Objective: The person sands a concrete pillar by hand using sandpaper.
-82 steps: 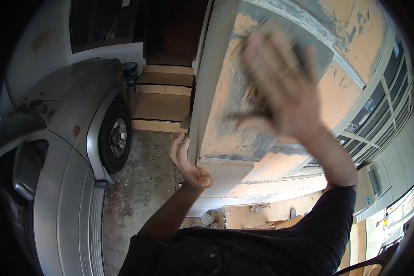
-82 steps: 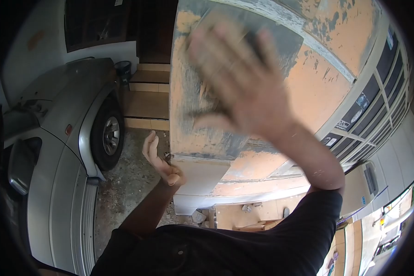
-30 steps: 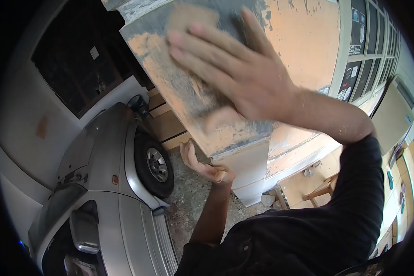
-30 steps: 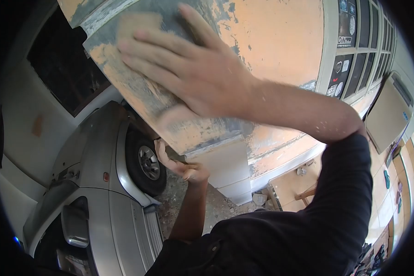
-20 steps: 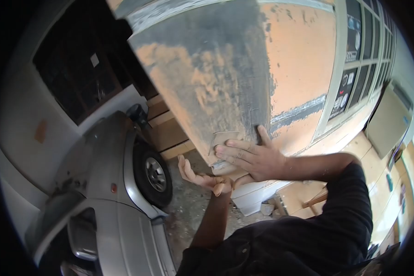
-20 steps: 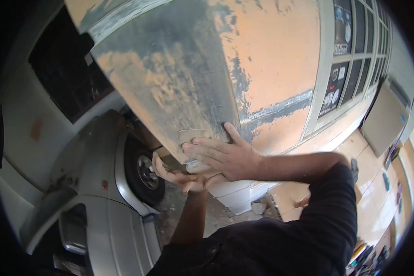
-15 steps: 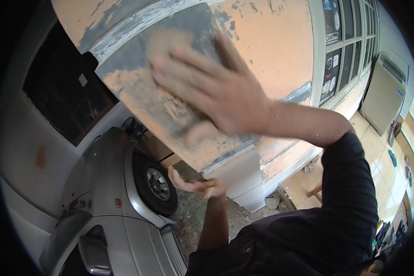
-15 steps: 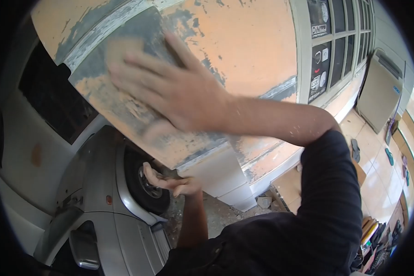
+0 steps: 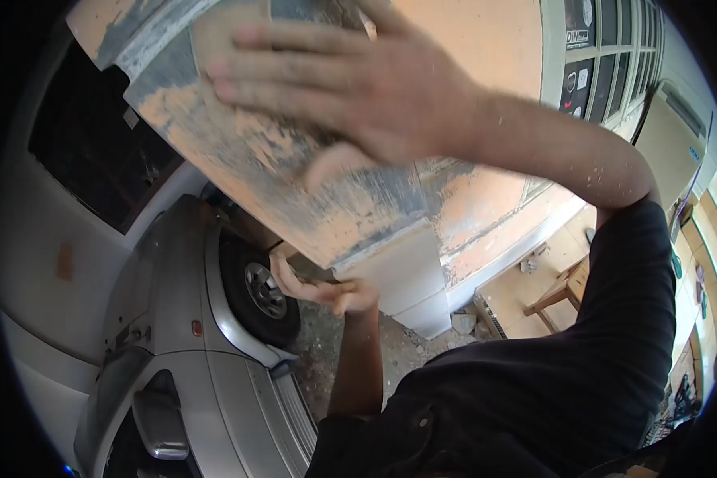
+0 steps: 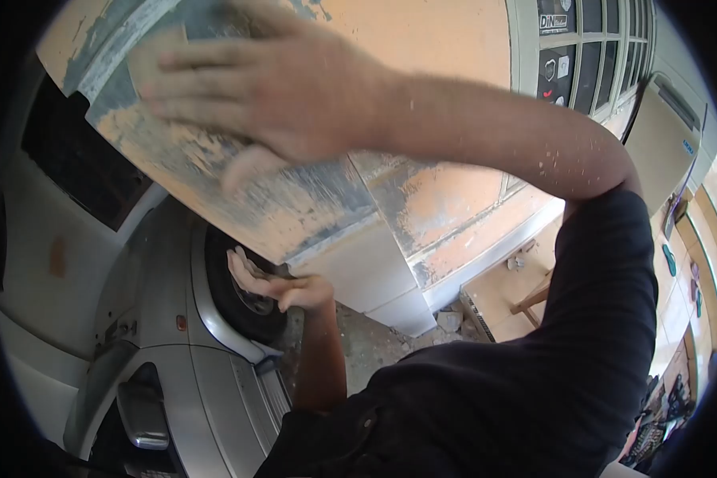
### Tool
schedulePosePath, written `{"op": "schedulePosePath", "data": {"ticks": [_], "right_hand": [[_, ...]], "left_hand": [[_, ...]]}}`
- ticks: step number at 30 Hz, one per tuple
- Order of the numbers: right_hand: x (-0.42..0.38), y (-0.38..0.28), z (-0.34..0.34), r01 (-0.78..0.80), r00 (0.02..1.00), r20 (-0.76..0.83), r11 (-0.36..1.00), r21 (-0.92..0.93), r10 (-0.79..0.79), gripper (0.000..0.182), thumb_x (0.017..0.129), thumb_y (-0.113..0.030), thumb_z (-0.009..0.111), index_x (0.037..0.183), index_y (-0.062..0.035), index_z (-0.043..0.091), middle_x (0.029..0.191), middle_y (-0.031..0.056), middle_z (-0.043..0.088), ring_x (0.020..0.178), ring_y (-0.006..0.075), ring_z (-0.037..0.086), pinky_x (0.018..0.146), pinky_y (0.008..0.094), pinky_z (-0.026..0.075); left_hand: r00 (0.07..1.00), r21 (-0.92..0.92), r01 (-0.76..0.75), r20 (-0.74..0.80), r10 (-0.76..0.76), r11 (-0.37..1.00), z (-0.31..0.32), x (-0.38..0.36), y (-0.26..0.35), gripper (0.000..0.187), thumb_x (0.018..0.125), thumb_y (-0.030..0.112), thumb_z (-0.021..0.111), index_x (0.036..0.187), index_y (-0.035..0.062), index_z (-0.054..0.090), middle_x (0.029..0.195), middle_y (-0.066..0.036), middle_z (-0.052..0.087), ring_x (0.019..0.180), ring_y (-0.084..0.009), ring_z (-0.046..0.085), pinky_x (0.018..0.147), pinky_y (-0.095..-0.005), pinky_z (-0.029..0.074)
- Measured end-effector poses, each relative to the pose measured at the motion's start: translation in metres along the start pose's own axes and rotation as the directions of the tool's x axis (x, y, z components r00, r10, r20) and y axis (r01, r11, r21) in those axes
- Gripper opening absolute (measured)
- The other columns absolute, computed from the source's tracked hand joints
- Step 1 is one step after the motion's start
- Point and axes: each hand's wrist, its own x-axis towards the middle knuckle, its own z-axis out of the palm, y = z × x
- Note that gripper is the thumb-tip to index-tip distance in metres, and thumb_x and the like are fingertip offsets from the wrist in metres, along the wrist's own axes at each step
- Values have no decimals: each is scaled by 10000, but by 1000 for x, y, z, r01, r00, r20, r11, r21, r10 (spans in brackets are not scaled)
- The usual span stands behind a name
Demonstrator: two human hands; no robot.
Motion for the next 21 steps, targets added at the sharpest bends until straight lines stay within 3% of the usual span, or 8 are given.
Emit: {"op": "schedulePosePath", "data": {"ticks": [4, 6, 9, 13, 16, 17, 19, 21], "right_hand": [[-49, -54, 33, 72, 997, -14, 980, 185, -71, 943, 970, -782, 257, 1672, -155, 185, 1729, 35, 238, 1604, 187, 164, 1298, 574, 11], [-118, -104, 50, 333, 930, 205, 936, -115, -306, 857, 997, -740, 257, 1668, -208, 220, 1735, 32, 228, 1602, 180, 183, 1272, 618, -27], [-117, -90, 52, 436, 889, 163, 900, -23, -427, 879, 983, -756, 264, 1662, -198, 246, 1736, 25, 226, 1603, 188, 186, 1258, 643, -61], [-31, -45, 25, -23, 1000, 5, 998, -61, 23, 855, 994, -758, 92, 1645, -245, 304, 1713, 4, 287, 1593, 191, 216, 1259, 656, -52], [-31, -51, 21, -25, 998, 54, 997, -78, 29, 830, 1006, -738, 72, 1646, -262, 299, 1701, 33, 311, 1585, 193, 241, 1272, 634, -37], [-55, -70, 41, -6, 999, -48, 973, 231, 17, 794, 1034, -654, 260, 1663, -169, 239, 1732, 16, 239, 1603, 174, 172, 1300, 547, 46], [-110, -98, 40, 336, 910, 272, 941, -40, -313, 794, 1021, -670, 355, 1660, -211, 248, 1710, 46, 297, 1590, 176, 229, 1298, 570, -8], [-106, -81, 53, 234, 949, 175, 957, 169, -263, 1076, 867, -810, 478, 1669, -147, 205, 1706, 57, 306, 1599, 210, 199, 1307, 491, 108]], "left_hand": [[998, -67, 60, 8, -60, 996, -4, 2, -3, 1044, 998, 769, 7, 1530, -73, 320, 1489, -259, 363, 1410, -356, 371, 1181, -528, 325], [999, 16, 17, 38, -18, 1000, -9, -1, -4, 1051, 992, 768, -14, 1521, -73, 329, 1500, -273, 357, 1428, -373, 358, 1198, -538, 311], [994, 123, -39, 106, 26, 992, -11, -1, -5, 1055, 987, 762, -38, 1507, -67, 357, 1500, -284, 365, 1435, -383, 358, 1201, -548, 310], [999, 73, -30, 36, 27, 997, -9, -3, -5, 1060, 988, 753, -57, 1494, -66, 388, 1493, -265, 390, 1428, -369, 373, 1206, -535, 306], [999, 94, 34, 17, -36, 995, -9, -3, -6, 1059, 986, 757, -57, 1501, -59, 379, 1484, -258, 402, 1439, -371, 360, 1213, -540, 292], [999, 87, 38, -5, -38, 995, -7, -2, -7, 1059, 986, 757, -57, 1501, -59, 379, 1484, -258, 402, 1439, -371, 360, 1213, -540, 292], [1000, 107, 10, -4, -10, 994, -7, -1, -5, 1063, 984, 757, -64, 1506, -60, 370, 1482, -261, 401, 1445, -384, 348, 1215, -558, 286], [999, 93, -37, 27, 35, 995, -6, 4, -10, 1037, 1000, 725, -71, 1503, -70, 365, 1498, -272, 375, 1452, -400, 335, 1220, -573, 272]]}}
